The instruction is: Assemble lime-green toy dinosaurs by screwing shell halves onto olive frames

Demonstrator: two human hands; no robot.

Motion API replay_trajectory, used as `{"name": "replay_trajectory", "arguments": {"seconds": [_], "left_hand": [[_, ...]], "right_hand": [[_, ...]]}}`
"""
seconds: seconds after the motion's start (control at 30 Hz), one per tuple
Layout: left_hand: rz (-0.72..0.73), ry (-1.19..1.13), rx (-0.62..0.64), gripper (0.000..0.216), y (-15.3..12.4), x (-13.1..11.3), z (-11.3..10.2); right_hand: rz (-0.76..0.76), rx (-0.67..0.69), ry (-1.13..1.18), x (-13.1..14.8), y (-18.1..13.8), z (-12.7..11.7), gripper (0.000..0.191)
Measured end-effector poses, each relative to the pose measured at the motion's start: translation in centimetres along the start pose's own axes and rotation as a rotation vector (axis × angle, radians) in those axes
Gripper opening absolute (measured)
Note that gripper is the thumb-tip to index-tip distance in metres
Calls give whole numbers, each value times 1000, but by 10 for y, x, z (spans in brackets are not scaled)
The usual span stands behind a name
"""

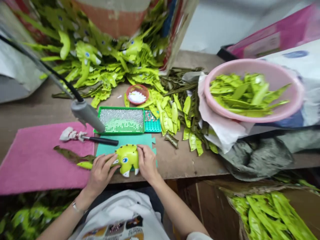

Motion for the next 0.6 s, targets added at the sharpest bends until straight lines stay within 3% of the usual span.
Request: {"name": "replay_trajectory", "arguments": {"seconds": [0.27, 0.47, 0.53, 0.6], "left_hand": [[127, 25, 89, 48, 6, 18, 1], [159, 46, 74, 65, 8, 20, 4], [171, 44, 82, 69, 9, 22, 4], [169, 47, 107, 71, 10, 24, 2]], "right_hand": [[286, 263, -286, -8, 16, 5, 42], [168, 260, -251, -12, 10, 16, 31], [77, 205, -122, -16, 13, 6, 29], [42, 78, -47, -27, 25, -25, 25]]}}
Point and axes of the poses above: each hand's wrist, its own y-axis towards the middle knuckle, its own z-axis out of the palm, x = y × z, the point moved 4 cm from there along y, towards the middle knuckle, and after that the axes turned 9 degrees about -z, right-handed, at the moved point
